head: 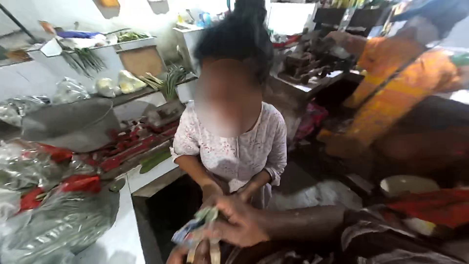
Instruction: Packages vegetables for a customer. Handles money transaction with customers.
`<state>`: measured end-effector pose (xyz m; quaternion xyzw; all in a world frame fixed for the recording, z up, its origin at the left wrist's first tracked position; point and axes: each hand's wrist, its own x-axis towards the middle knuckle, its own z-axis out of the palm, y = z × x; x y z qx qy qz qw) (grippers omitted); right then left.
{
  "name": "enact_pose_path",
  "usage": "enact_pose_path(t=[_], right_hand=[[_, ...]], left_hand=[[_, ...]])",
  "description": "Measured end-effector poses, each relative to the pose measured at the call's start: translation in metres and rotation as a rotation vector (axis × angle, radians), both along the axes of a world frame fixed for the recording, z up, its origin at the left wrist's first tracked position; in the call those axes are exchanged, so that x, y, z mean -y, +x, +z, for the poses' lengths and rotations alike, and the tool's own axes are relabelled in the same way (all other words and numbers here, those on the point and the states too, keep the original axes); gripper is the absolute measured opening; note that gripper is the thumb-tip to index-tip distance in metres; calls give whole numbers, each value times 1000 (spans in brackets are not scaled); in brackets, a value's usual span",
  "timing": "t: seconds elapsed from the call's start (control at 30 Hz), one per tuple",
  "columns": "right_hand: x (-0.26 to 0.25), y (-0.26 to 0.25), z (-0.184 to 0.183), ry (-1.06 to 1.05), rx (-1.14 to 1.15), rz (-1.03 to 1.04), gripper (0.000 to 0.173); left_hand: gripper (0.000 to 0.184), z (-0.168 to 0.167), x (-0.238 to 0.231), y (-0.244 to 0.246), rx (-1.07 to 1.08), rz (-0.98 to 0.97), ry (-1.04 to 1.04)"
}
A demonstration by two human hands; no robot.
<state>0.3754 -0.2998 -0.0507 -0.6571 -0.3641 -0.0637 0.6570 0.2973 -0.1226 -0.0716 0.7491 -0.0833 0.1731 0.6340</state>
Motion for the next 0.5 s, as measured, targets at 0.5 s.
enact_pose_path(t=[0.5], right_hand=[[156, 29, 7, 302, -229, -583, 22]], left_hand=[[9, -12, 82, 86, 43, -558, 93]])
